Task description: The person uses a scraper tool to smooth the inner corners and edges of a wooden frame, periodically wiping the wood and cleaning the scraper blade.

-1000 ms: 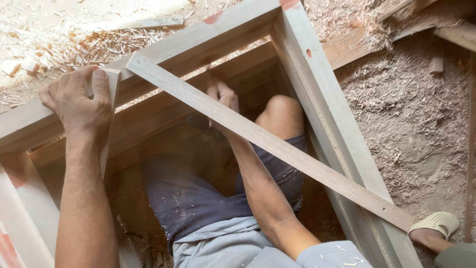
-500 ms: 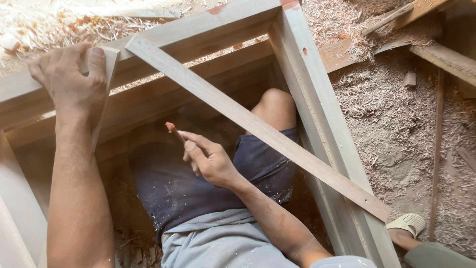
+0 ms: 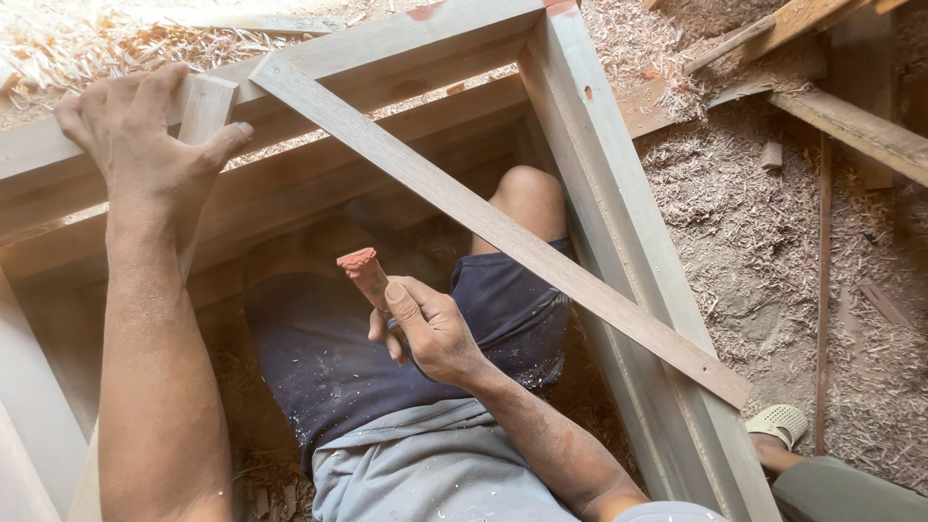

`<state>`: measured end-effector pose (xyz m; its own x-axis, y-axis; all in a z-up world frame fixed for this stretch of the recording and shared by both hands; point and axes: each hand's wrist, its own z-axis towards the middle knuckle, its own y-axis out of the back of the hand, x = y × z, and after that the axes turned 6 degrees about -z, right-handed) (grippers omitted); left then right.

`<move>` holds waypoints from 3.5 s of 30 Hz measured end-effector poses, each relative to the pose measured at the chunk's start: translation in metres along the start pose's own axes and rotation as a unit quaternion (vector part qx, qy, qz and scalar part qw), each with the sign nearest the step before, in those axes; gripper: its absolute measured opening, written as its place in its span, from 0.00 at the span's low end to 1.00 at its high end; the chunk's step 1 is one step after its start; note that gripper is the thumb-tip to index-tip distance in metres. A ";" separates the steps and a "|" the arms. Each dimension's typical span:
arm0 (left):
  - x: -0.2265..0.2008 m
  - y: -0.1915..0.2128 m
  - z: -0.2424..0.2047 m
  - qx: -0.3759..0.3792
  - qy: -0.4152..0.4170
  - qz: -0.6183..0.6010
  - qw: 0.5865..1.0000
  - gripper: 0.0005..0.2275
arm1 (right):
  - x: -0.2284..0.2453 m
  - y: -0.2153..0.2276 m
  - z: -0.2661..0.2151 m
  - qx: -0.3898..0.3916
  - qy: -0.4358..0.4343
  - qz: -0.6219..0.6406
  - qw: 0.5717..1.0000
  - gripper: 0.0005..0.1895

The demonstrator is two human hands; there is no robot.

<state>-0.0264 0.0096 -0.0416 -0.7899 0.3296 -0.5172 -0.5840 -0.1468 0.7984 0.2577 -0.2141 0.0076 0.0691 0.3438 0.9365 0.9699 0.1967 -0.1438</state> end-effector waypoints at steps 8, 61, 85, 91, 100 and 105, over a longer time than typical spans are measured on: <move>-0.015 0.005 -0.006 -0.039 -0.004 -0.046 0.998 0.28 | 0.005 0.007 -0.014 0.006 -0.014 -0.025 1.000 0.21; -0.140 -0.050 -0.107 -0.149 -0.060 -0.088 0.983 0.11 | 0.079 0.068 -0.055 -0.135 0.229 -0.453 0.851 0.15; -0.142 -0.152 -0.194 0.282 0.153 -0.239 0.917 0.13 | 0.137 0.033 0.021 -0.005 0.120 -0.940 0.319 0.15; -0.155 -0.117 -0.182 0.229 0.142 -0.311 0.911 0.11 | 0.162 0.061 0.010 0.034 -0.041 -0.803 0.593 0.10; -0.242 -0.064 -0.193 0.096 0.281 -0.763 0.574 0.14 | 0.053 0.040 -0.030 -0.047 -0.029 -0.259 0.964 0.11; -0.240 -0.080 -0.180 0.080 0.384 -0.744 0.541 0.14 | 0.062 0.053 -0.043 -0.041 0.067 -0.523 0.849 0.13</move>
<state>0.1759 -0.2253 -0.0371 0.6514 -0.5222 -0.5504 -0.7051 -0.1488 -0.6933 0.3237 -0.2219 0.0722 -0.8188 -0.0877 0.5674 0.5303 0.2633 0.8059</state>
